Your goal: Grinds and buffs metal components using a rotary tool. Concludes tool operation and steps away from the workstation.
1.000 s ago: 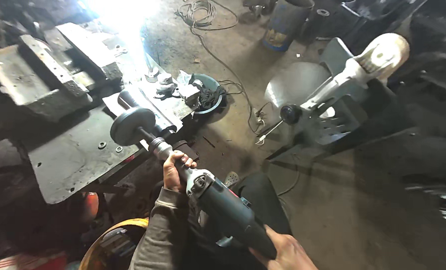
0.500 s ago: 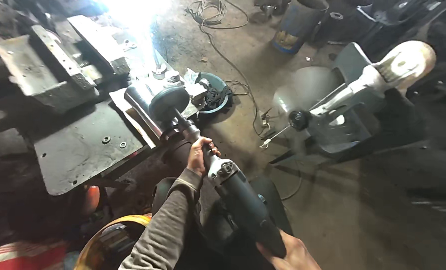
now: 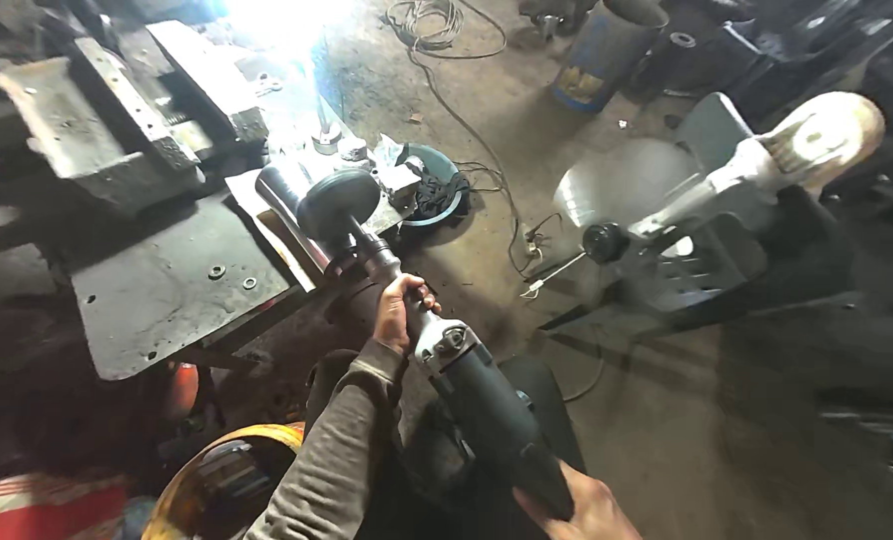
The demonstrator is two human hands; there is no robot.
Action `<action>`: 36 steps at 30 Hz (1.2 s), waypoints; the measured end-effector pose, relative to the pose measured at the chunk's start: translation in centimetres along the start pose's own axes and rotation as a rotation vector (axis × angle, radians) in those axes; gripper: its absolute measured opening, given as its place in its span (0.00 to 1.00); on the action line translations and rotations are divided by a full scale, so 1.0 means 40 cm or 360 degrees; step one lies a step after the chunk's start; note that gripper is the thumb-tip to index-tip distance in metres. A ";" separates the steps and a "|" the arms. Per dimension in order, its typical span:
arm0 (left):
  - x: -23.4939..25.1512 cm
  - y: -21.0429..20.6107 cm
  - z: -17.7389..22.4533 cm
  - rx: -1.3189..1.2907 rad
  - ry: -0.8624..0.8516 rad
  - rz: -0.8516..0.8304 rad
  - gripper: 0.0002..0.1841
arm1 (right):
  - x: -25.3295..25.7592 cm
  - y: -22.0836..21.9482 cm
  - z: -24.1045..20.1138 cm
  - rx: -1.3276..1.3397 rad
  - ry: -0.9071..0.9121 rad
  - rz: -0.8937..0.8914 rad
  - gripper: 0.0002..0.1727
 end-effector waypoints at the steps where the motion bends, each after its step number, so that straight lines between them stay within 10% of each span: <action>1: -0.012 0.012 0.005 -0.0025 -0.0042 -0.0024 0.09 | -0.003 -0.001 -0.003 -0.0024 0.0013 -0.0016 0.31; 16: -0.098 0.107 0.019 -0.0378 -0.0233 -0.0105 0.14 | -0.016 -0.029 -0.017 -0.0173 0.0038 -0.0193 0.32; 36: 0.033 -0.031 -0.030 0.0189 0.0085 0.0189 0.10 | 0.005 0.006 0.035 0.0146 -0.0069 -0.0014 0.29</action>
Point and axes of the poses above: each hand's wrist, its own x-axis towards the middle knuckle, its own y-axis out of the back of the hand, z = x × y, the point moved 2 cm from there along x, towards the middle knuckle, and after that the axes turned 8 degrees about y, right-handed, at the moved point
